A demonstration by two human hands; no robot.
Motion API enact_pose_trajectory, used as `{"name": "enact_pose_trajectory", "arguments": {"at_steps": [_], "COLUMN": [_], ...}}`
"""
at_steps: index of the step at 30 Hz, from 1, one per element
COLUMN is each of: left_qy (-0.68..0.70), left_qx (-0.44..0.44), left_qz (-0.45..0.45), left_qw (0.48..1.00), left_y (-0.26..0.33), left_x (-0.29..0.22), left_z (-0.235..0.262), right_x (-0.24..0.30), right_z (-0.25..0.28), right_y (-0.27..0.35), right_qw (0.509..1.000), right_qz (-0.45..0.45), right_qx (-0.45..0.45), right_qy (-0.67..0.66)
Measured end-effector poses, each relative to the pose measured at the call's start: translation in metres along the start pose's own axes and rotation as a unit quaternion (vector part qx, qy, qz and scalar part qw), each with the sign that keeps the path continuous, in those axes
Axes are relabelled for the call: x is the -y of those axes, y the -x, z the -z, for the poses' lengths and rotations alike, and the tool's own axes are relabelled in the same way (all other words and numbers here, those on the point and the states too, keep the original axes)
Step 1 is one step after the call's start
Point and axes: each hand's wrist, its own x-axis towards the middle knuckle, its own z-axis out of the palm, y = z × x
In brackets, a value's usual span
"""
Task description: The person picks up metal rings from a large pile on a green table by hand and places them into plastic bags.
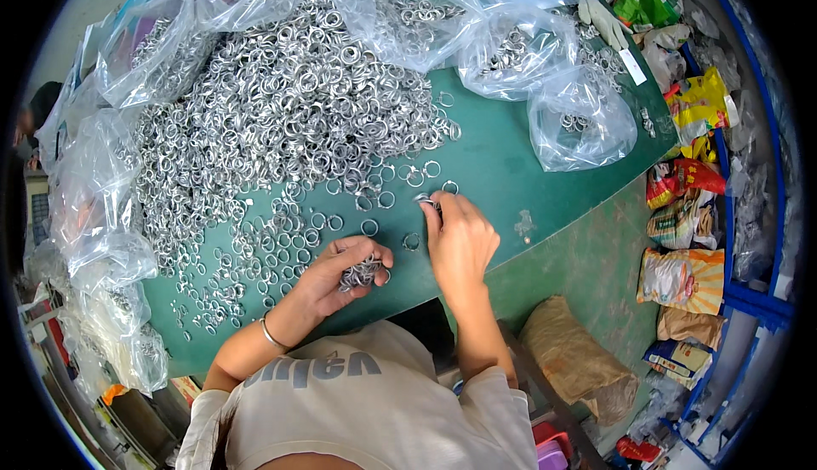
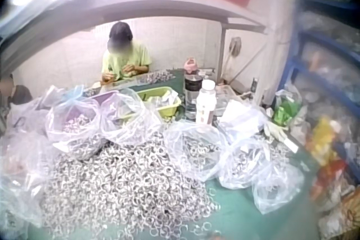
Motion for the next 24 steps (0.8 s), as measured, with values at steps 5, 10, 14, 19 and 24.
{"name": "enact_pose_trajectory", "arguments": {"at_steps": [5,10,14,19,24], "left_qy": [0.038,0.032,0.031,0.018,0.035], "left_qx": [-0.039,-0.022,0.034,0.031,0.045], "left_qz": [0.012,0.026,0.026,0.018,0.002], "left_qw": [0.998,0.999,0.999,0.999,0.998], "left_y": [0.001,0.001,0.003,0.003,0.003], "left_x": [-0.008,-0.007,-0.009,-0.008,-0.005], "left_z": [-0.012,-0.004,-0.002,-0.003,0.004], "right_x": [0.013,0.018,0.006,-0.002,0.003], "right_z": [0.019,0.015,0.010,-0.004,0.009], "right_y": [0.009,0.013,-0.014,-0.026,-0.023], "right_qw": [0.939,0.896,0.995,0.998,0.996], "right_qz": [-0.070,-0.049,-0.042,0.001,-0.038], "right_qx": [0.108,0.123,0.025,0.028,0.066], "right_qy": [-0.319,-0.424,-0.088,0.059,0.044]}}
